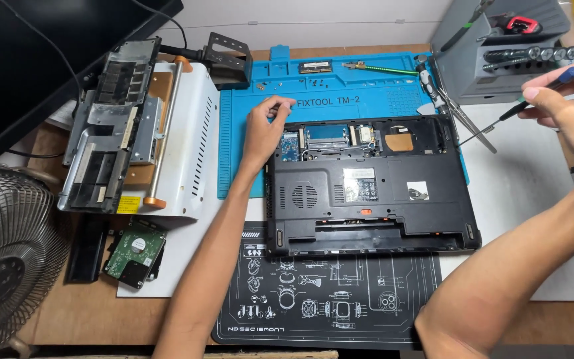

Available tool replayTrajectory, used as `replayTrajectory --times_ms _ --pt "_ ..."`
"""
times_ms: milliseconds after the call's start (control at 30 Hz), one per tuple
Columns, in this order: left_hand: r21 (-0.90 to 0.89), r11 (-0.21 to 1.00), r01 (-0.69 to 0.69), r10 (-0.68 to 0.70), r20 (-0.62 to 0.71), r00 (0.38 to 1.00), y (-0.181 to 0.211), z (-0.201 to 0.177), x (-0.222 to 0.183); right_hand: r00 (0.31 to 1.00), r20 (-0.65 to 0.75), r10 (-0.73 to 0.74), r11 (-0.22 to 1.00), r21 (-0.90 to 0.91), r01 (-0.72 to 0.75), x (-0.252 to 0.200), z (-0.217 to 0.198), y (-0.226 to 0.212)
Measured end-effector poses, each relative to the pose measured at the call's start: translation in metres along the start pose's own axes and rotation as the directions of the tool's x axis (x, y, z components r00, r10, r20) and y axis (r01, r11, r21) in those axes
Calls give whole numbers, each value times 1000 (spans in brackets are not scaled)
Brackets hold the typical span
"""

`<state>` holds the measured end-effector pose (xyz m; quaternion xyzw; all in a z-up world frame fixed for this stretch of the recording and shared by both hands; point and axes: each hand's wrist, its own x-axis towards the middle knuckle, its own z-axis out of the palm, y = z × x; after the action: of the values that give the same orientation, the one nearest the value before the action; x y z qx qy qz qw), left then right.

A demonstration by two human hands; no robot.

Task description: Disassembling a laptop to remove internal components using a screwdriver and manual manipulation.

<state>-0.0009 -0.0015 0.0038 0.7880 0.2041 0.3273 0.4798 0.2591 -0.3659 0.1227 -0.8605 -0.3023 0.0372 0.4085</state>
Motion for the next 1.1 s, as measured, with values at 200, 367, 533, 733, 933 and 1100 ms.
replayTrajectory --times_ms 200,367,533,733,933,1100 --pt "-4 1000 -18 18 -10 1000 -2 0 -1 1000 15 6 1000 -6 -5 5 1 9" --pt "-12 1000 -11 11 -10 1000 0 0 -1 999 23 23 1000 -13 -23 6 3 3" --pt "-5 1000 -27 27 -15 1000 0 0 0 998 52 35 999 13 -36 5 1 1" --pt "-7 999 -38 38 -19 999 -1 0 0 997 71 5 1000 26 -7 7 1 5" --pt "-25 1000 -17 17 -18 1000 1 0 -1 995 100 -15 999 40 11 7 3 2" --pt "-19 999 -40 40 -22 999 -2 1 0 995 99 -20 1000 14 18 4 6 -9"
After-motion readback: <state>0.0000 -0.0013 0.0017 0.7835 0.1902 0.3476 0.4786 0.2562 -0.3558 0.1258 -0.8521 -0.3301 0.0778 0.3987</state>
